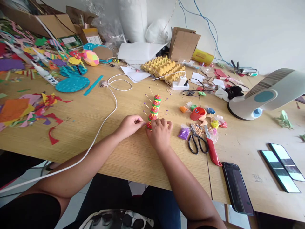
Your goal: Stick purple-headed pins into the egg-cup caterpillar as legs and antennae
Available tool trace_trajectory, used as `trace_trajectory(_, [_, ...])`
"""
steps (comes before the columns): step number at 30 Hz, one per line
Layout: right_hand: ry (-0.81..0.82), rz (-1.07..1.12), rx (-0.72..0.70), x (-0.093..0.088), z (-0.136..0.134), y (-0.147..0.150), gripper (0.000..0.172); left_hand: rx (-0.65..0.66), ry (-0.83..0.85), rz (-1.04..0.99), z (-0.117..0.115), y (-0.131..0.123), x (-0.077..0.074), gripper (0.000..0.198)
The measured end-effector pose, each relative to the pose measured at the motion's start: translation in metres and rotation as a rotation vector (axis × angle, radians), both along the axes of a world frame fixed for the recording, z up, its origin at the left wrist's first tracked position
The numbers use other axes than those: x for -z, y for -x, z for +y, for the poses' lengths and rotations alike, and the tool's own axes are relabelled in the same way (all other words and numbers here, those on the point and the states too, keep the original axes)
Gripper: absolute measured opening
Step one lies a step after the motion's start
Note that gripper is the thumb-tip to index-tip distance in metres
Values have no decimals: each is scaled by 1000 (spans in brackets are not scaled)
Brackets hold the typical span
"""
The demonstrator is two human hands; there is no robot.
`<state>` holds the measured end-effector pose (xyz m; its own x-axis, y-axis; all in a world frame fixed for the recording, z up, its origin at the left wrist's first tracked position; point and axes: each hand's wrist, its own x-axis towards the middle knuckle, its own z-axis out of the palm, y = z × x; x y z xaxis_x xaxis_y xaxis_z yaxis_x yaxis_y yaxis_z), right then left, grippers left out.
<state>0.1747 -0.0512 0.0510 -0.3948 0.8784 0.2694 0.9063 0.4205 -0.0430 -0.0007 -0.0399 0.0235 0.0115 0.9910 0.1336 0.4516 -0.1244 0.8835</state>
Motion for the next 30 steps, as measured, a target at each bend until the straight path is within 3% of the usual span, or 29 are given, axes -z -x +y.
trace_trajectory(15, [1, 7, -3, 1, 0, 0, 20, 49, 38, -12, -1, 2, -4, 19])
trace_trajectory(30, [-3, 17, 2, 2, 1, 0, 18, 11, -51, 62, -1, -1, 0, 36])
